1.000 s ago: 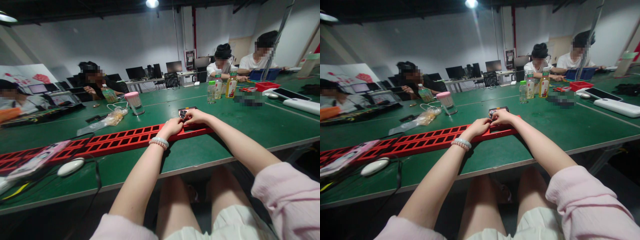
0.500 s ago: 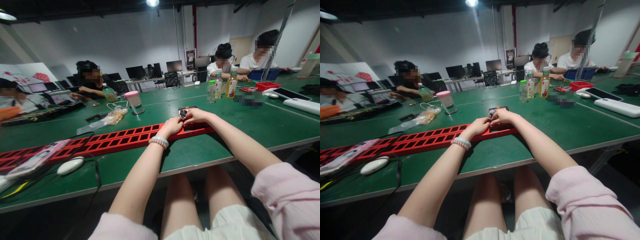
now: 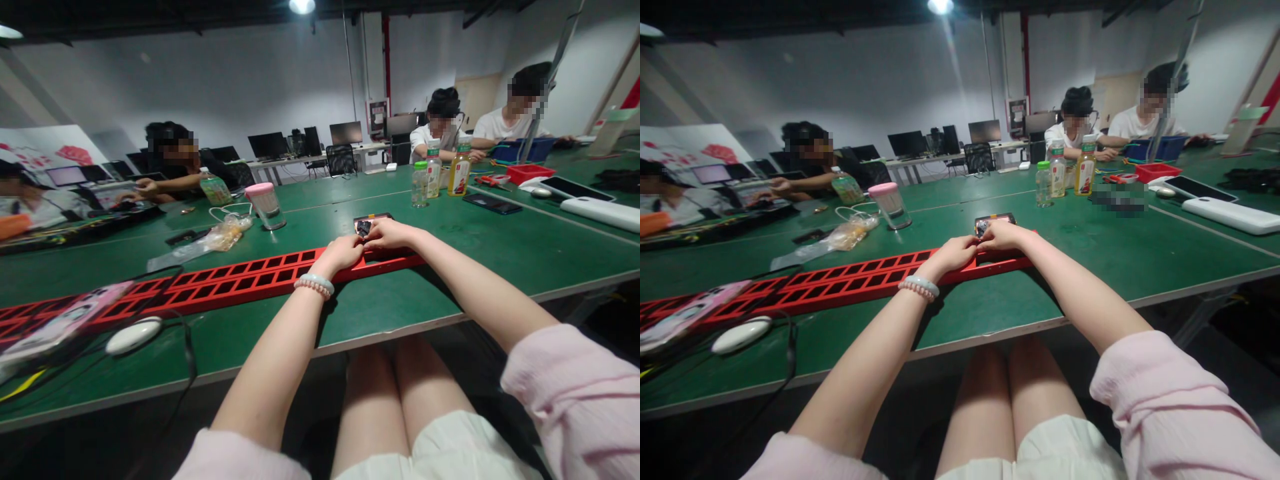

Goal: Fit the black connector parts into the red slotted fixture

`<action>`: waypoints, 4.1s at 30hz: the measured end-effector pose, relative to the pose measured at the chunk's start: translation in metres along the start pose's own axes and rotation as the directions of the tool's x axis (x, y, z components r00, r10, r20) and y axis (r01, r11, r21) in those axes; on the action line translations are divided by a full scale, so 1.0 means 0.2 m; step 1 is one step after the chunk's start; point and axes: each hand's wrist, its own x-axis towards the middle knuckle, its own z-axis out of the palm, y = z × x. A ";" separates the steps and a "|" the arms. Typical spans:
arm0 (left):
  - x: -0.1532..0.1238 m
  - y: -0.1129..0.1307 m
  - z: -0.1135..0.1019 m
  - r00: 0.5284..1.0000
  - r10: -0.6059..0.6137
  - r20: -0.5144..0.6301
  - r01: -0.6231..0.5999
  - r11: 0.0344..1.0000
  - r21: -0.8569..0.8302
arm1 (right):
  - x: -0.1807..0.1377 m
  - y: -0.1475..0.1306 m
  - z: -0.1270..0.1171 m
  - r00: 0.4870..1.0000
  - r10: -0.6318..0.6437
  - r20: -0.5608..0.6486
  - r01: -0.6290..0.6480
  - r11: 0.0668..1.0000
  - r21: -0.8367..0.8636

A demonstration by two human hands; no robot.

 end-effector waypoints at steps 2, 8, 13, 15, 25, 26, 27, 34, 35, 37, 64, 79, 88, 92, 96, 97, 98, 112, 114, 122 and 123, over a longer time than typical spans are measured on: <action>0.00 0.00 0.00 1.000 0.003 0.001 -0.003 1.000 0.002 | 0.00 0.00 0.01 0.998 -0.022 -0.062 0.021 0.999 -0.028; 0.00 0.01 0.00 1.000 0.007 0.003 -0.007 1.000 0.007 | 0.00 0.06 0.00 0.908 0.103 -0.406 -0.189 0.965 -0.179; 0.00 0.00 0.00 1.000 -0.003 0.003 0.003 1.000 0.005 | -0.01 0.16 0.00 0.845 0.279 -0.455 -0.400 0.896 -0.194; 0.00 0.00 0.00 1.000 -0.003 0.004 0.003 1.000 0.003 | -0.01 0.18 0.01 0.860 0.293 -0.418 -0.400 0.896 -0.195; 0.02 -0.03 0.02 0.999 0.052 -0.004 -0.052 0.999 0.009 | 0.00 0.17 0.07 0.899 0.341 -0.276 -0.395 0.902 -0.172; 0.02 -0.03 0.02 0.998 0.055 -0.004 -0.055 0.998 0.011 | 0.00 0.17 0.07 0.899 0.348 -0.265 -0.400 0.899 -0.179; 0.03 -0.04 0.03 0.999 0.054 -0.003 -0.054 0.998 0.013 | 0.00 0.17 0.07 0.899 0.356 -0.253 -0.407 0.894 -0.189; 0.03 -0.05 0.04 0.998 0.057 -0.007 -0.057 0.998 0.022 | 0.00 0.17 0.07 0.904 0.376 -0.205 -0.418 0.879 -0.230; 0.03 -0.05 0.04 0.998 0.063 -0.008 -0.063 0.998 0.022 | 0.00 0.17 0.07 0.905 0.374 -0.205 -0.416 0.880 -0.230; 0.03 -0.06 0.04 0.997 0.074 -0.010 -0.074 0.997 0.022 | 0.00 0.17 0.07 0.909 0.361 -0.207 -0.404 0.886 -0.230; 0.04 -0.07 0.05 0.996 0.085 -0.019 -0.085 0.996 0.032 | 0.03 0.20 0.08 0.800 0.168 -0.576 -0.208 0.978 -0.002; 0.04 -0.06 0.04 0.998 0.066 -0.005 -0.066 0.997 0.027 | 0.03 0.18 0.05 0.774 0.179 -0.607 -0.233 0.972 -0.011; 0.02 -0.03 0.02 0.998 0.061 -0.001 -0.061 0.998 0.032 | 0.02 0.16 0.05 0.783 0.184 -0.594 -0.207 0.978 0.030; 0.01 -0.01 0.01 0.999 0.040 0.001 -0.040 0.999 0.031 | 0.01 0.15 0.06 0.782 0.174 -0.599 -0.177 0.983 0.054; 0.00 0.00 0.00 1.000 0.022 0.006 -0.023 0.999 0.028 | 0.01 0.14 0.05 0.789 0.187 -0.586 -0.175 0.982 0.077; 0.00 0.00 0.00 1.000 0.020 0.007 -0.020 0.999 0.027 | 0.01 0.14 0.05 0.796 0.193 -0.573 -0.173 0.981 0.089; 0.00 0.00 0.00 1.000 0.018 0.007 -0.018 0.999 0.026 | 0.00 0.13 0.05 0.806 0.200 -0.557 -0.171 0.980 0.104; 0.00 -0.02 0.01 0.999 0.037 0.007 -0.037 0.999 0.037 | -0.04 0.05 -0.03 0.920 0.241 -0.310 -0.192 0.965 0.179; 0.01 -0.02 0.01 0.999 0.043 0.008 -0.043 0.998 0.038 | -0.04 0.04 -0.04 0.935 0.226 -0.274 -0.185 0.968 0.168; 0.01 -0.03 0.03 0.999 0.053 0.002 -0.053 0.998 0.026 | -0.04 0.06 -0.03 0.949 0.218 -0.228 -0.173 0.964 0.202; 0.01 -0.04 0.03 0.998 0.056 0.000 -0.056 0.998 0.024 | -0.03 0.07 -0.02 0.952 0.215 -0.219 -0.169 0.963 0.211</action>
